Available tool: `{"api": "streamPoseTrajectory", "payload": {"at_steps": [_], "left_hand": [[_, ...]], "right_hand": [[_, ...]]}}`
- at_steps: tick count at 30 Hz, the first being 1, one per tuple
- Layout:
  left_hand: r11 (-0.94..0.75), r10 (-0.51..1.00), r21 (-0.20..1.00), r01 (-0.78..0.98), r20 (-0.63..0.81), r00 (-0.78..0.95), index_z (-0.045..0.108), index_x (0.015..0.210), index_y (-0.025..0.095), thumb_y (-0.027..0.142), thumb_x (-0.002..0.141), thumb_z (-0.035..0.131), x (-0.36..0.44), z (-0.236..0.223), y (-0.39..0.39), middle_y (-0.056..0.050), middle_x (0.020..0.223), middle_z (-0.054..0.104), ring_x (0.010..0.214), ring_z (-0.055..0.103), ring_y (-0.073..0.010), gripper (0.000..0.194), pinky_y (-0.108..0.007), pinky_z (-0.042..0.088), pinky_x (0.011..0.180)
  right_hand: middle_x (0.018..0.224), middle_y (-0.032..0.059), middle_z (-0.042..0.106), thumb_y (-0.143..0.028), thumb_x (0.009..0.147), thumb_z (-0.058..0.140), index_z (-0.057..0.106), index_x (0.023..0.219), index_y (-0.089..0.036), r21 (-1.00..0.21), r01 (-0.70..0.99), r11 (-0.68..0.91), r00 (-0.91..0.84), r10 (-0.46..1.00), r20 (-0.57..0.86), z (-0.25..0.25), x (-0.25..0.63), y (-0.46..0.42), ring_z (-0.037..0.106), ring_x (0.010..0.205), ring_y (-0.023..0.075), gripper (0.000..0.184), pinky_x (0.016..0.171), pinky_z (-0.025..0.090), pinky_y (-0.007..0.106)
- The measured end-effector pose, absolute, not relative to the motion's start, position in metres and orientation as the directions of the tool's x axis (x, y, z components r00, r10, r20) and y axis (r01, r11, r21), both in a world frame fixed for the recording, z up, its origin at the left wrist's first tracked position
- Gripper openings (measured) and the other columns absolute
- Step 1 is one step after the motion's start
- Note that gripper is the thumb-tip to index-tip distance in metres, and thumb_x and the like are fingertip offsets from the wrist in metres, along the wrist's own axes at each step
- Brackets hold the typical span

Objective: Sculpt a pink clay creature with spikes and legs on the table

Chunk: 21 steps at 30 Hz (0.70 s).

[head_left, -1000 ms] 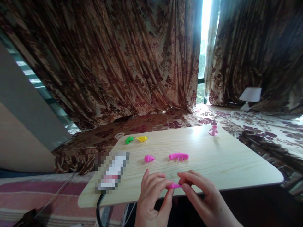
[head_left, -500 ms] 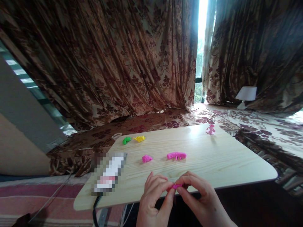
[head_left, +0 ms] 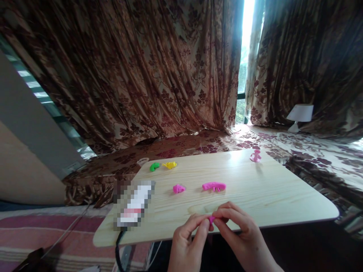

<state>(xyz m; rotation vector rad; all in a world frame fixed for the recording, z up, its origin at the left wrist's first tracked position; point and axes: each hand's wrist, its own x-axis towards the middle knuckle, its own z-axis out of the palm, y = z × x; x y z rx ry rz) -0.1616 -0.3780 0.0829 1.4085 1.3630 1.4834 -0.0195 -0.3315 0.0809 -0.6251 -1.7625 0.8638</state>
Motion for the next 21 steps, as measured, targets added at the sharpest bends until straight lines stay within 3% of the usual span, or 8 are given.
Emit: {"api": "streamPoseTrajectory", "payload": {"at_steps": [4, 9, 12, 17, 21], "left_hand": [[-0.128, 0.968, 0.986, 0.103, 0.147, -0.202, 0.069, 0.069, 0.017, 0.037, 0.082, 0.057, -0.161, 0.083, -0.377, -0.002, 0.069, 0.065, 0.073, 0.059, -0.0176, 0.026, -0.024, 0.044, 0.071], [-0.078, 0.976, 0.969, -0.232, 0.027, -0.218, 0.074, 0.080, 0.014, 0.038, 0.078, 0.061, -0.154, 0.078, -0.372, -0.007, 0.077, 0.071, 0.081, 0.060, -0.0218, 0.026, -0.032, 0.042, 0.084], [-0.065, 0.980, 0.945, -0.320, -0.001, -0.201, 0.075, 0.082, 0.014, 0.038, 0.079, 0.061, -0.152, 0.076, -0.371, -0.008, 0.079, 0.071, 0.083, 0.061, -0.0227, 0.028, -0.034, 0.040, 0.087], [-0.053, 0.988, 0.946, -0.320, 0.004, -0.152, 0.075, 0.078, 0.013, 0.040, 0.079, 0.062, -0.155, 0.070, -0.367, -0.008, 0.081, 0.071, 0.083, 0.060, -0.0222, 0.030, -0.034, 0.040, 0.086], [0.022, 0.998, 0.869, -0.494, -0.049, -0.041, 0.074, 0.080, 0.013, 0.036, 0.081, 0.061, -0.155, 0.065, -0.366, -0.009, 0.079, 0.071, 0.081, 0.060, -0.0207, 0.027, -0.033, 0.042, 0.082]], "right_hand": [[0.079, 0.0033, 0.056, -0.010, 0.084, 0.057, 0.066, 0.087, -0.020, -0.719, 0.048, 0.693, -0.295, 0.697, 0.653, 0.075, -0.025, -0.332, 0.057, 0.073, 0.0157, 0.014, 0.063, 0.048, 0.028], [0.090, 0.0075, 0.056, -0.006, 0.082, 0.057, 0.064, 0.102, -0.019, -0.580, 0.180, 0.795, -0.326, 0.604, 0.727, 0.068, -0.028, -0.333, 0.055, 0.082, 0.0195, 0.026, 0.068, 0.048, 0.032], [0.095, 0.0089, 0.056, -0.005, 0.081, 0.057, 0.063, 0.106, -0.020, -0.519, 0.240, 0.820, -0.345, 0.572, 0.744, 0.068, -0.027, -0.331, 0.053, 0.087, 0.0215, 0.029, 0.072, 0.048, 0.035], [0.090, 0.0070, 0.056, -0.006, 0.084, 0.053, 0.066, 0.099, -0.022, -0.549, 0.208, 0.809, -0.372, 0.585, 0.721, 0.073, -0.027, -0.333, 0.053, 0.083, 0.0200, 0.026, 0.068, 0.047, 0.034], [0.088, 0.0069, 0.055, -0.007, 0.085, 0.052, 0.067, 0.088, -0.019, -0.592, 0.184, 0.785, -0.365, 0.613, 0.700, 0.075, -0.027, -0.335, 0.052, 0.083, 0.0197, 0.019, 0.068, 0.047, 0.033]]}}
